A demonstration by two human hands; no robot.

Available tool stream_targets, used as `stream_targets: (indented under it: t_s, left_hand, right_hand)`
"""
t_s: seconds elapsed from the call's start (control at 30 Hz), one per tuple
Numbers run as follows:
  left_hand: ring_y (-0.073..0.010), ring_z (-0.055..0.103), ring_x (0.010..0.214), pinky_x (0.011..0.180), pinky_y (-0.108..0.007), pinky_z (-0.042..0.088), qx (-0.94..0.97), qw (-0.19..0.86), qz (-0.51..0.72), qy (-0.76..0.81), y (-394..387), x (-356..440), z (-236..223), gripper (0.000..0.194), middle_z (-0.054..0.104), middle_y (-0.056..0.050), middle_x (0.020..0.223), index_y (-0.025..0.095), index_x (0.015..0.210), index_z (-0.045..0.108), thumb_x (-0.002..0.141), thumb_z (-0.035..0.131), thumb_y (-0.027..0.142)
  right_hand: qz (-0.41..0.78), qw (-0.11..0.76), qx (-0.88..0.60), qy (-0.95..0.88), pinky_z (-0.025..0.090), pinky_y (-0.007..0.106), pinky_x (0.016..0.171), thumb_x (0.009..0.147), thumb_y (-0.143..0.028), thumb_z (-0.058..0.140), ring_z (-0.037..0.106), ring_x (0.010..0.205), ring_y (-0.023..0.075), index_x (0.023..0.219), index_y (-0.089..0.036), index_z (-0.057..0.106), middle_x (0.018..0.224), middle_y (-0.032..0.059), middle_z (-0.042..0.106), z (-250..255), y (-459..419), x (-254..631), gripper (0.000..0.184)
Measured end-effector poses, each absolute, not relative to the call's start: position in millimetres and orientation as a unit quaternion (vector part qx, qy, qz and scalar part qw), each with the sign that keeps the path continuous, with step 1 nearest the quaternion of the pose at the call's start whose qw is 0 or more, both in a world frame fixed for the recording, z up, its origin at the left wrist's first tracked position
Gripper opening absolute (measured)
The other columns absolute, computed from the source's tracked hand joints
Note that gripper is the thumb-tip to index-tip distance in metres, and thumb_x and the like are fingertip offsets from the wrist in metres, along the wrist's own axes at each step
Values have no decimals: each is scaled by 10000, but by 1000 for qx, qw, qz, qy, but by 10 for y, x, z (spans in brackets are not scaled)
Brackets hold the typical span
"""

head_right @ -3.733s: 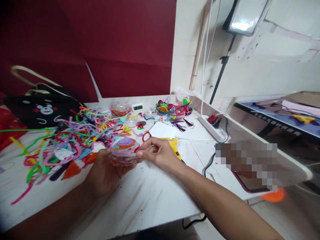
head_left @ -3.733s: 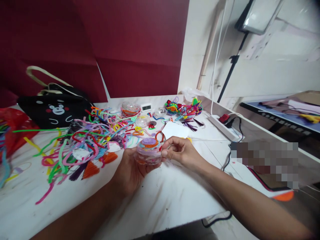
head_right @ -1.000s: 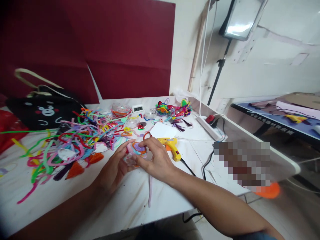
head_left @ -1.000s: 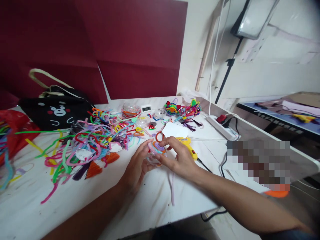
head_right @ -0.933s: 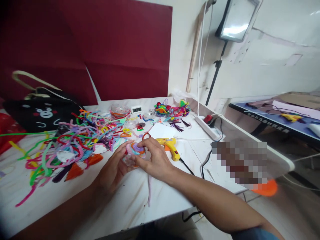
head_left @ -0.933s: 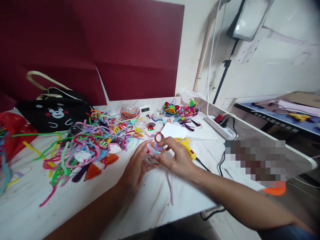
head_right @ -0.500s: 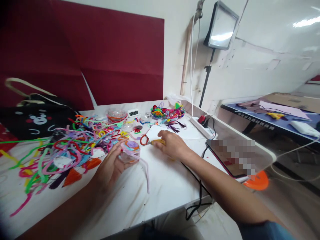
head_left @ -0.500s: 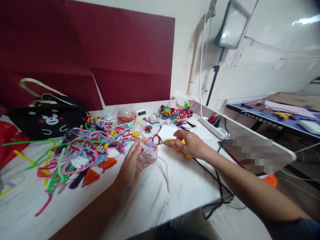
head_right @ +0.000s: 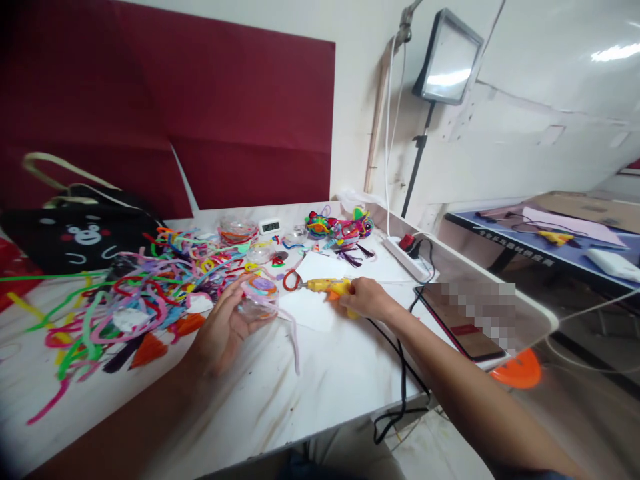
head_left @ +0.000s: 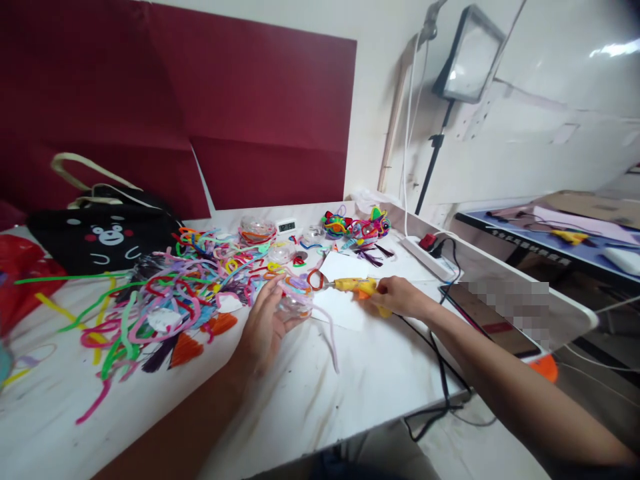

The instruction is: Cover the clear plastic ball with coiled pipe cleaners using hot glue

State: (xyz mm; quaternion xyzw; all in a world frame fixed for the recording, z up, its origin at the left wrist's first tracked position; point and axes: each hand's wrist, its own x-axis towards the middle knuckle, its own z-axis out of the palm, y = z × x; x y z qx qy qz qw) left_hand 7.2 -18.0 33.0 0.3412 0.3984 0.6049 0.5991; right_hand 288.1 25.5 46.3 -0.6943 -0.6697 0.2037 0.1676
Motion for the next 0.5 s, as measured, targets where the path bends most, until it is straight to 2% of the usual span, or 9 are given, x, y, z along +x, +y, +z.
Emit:
stream_targets:
  t_s: [0.13,0.3,0.5]
  left_hand:
    - [-269,797,904,797,-418,699,332,599,608,403,-166,68,300,494,804,-67,1129,277,1332,675,883,836,405]
    - [-287,799,955,784,-406,699,331,593,608,411,-157,71,277,509,811,-93,1141,266,1325,667,871,834,424]
    - [-280,807,999,844,-430,702,314,612,614,387,-182,67,319,459,815,-74,1153,274,1359,654,930,783,372]
  right_hand:
    - [279,251,-675,-635,452,294,584,815,-297,767,657,643,203,685,-202,684,662,55,730,499,210,2982,181]
    - [370,339,-629,-594,470,290,535,776,-438,726,587,558,165,659,-223,625,642,47,700,577,136,2972,265]
    - [378,379,-632,-561,409,279,490,728,-419,735,545,513,147,671,-228,613,605,20,658,526,196,2913,233]
